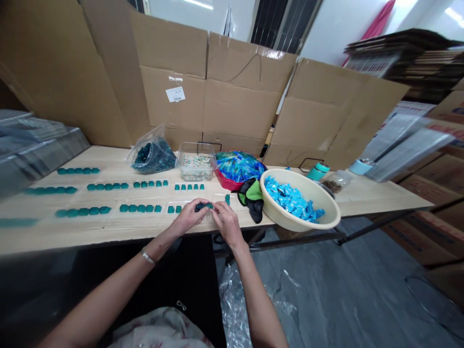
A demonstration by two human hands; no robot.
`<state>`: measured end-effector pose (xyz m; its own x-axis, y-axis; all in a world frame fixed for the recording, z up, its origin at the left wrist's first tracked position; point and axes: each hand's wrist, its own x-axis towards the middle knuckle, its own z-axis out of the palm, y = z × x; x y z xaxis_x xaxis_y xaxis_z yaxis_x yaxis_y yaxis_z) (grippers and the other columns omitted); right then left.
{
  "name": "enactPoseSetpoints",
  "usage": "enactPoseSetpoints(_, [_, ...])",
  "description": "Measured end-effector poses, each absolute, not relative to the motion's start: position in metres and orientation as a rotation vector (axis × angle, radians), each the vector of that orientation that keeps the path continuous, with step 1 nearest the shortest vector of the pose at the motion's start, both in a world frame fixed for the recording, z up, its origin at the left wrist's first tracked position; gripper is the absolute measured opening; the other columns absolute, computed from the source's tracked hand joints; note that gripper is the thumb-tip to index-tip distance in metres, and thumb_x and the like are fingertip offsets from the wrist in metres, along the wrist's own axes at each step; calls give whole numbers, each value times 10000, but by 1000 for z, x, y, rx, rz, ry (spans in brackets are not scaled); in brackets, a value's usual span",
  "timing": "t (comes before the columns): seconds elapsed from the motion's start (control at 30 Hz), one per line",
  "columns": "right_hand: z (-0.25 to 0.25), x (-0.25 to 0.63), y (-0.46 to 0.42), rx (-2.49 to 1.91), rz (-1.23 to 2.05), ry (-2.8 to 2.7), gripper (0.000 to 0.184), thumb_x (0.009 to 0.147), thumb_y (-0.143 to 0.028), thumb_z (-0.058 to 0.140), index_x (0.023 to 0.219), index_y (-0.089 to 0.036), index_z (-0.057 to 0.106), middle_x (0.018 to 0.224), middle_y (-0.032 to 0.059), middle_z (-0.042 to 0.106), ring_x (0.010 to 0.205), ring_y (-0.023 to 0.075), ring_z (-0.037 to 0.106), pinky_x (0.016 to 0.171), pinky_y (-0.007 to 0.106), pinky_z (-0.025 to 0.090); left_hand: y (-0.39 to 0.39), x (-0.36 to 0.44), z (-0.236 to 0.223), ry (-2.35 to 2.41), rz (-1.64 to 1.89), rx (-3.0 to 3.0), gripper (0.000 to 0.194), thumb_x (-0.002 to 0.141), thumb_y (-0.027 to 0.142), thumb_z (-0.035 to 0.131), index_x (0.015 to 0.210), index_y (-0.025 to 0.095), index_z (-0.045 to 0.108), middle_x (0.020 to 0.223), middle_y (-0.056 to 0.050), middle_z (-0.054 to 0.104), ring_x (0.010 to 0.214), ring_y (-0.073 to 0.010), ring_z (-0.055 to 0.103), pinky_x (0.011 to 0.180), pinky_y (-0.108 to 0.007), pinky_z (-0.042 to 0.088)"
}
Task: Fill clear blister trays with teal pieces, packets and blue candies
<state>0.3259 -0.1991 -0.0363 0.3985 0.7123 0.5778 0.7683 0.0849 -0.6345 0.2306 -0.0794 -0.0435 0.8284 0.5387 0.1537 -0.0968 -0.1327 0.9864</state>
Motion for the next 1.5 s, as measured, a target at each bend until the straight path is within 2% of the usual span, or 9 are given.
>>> enactPoseSetpoints(0.1, [-38, 326, -200, -1681, -141, -1408, 270, 850, -229, 464, 1081, -222, 605, 992, 86, 595, 887, 185, 581, 818, 320, 473, -78, 232, -44, 365, 616, 1719, 232, 735, 275, 551, 925, 156, 611, 620, 8, 575, 472, -92, 474, 487, -218, 384])
enactPoseSetpoints(0.17, [-40, 325, -198, -1693, -201, -1365, 254, 849, -216, 458, 1050, -207, 612, 968, 88, 603, 892, 185, 580, 823, 319, 470, -77, 233, -45, 365, 675, 1790, 211, 723, 230, 553, 906, 162, 632, 759, -30, 645, 633, -129, 571, 614, -240, 442])
enactPoseSetpoints(0.3, [-43, 324, -194, -1700, -210, -1219, 209, 845, -194, 448, 937, -171, 634, 885, 79, 625, 805, 166, 597, 743, 282, 491, -77, 236, -50, 355, 730, 1882, 208, 720, 185, 551, 902, 162, 648, 908, -52, 672, 854, -166, 606, 796, -282, 450])
enactPoseSetpoints(0.53, [-49, 319, -193, -1705, -236, -1115, 185, 817, -222, 479, 859, -166, 650, 864, 92, 642, 794, 180, 609, 761, 306, 487, -79, 240, -58, 403, 794, 1969, 143, 751, 227, 565, 863, 156, 619, 880, -47, 668, 835, -162, 612, 799, -291, 461])
enactPoseSetpoints(0.77, [-44, 323, -201, -1572, 353, -729, 320, 711, -377, 632, 923, -138, 638, 737, 56, 666, 658, 169, 629, 589, 278, 520, -91, 234, -55, 157, 938, 2282, 141, 802, 121, 485, 907, 166, 567, 879, -45, 603, 845, -152, 576, 806, -293, 449])
enactPoseSetpoints(0.97, [-37, 334, -215, -1625, 218, -746, 261, 695, -376, 649, 827, -153, 679, 745, 51, 689, 644, 161, 626, 646, 288, 509, -98, 234, -52, 90, 943, 2396, 139, 863, 189, 437, 950, 148, 537, 916, -76, 576, 889, -174, 556, 801, -304, 447])
enactPoseSetpoints(1.2, [-55, 359, -215, -1771, -82, -905, 195, 779, -308, 562, 841, -167, 682, 827, 64, 683, 732, 175, 614, 715, 300, 482, -104, 226, -61, 130, 674, 2564, 190, 887, 228, 389, 845, 147, 555, 822, -67, 566, 784, -172, 553, 724, -297, 448])
enactPoseSetpoints(1.4, [-60, 346, -218, -1903, -293, -1073, 208, 822, -282, 517, 963, -182, 634, 893, 76, 613, 779, 180, 548, 738, 321, 459, -104, 228, -62, 187, 636, 2544, 188, 883, 223, 399, 861, 136, 565, 832, -74, 573, 789, -173, 560, 740, -305, 449])
enactPoseSetpoints(1.5, [-60, 341, -224, -2028, -324, -1230, 180, 799, -265, 552, 931, -176, 635, 878, 83, 593, 838, 210, 520, 771, 349, 442, -102, 230, -63, 187, 653, 2519, 187, 878, 228, 415, 866, 131, 574, 833, -80, 585, 812, -180, 565, 753, -310, 451])
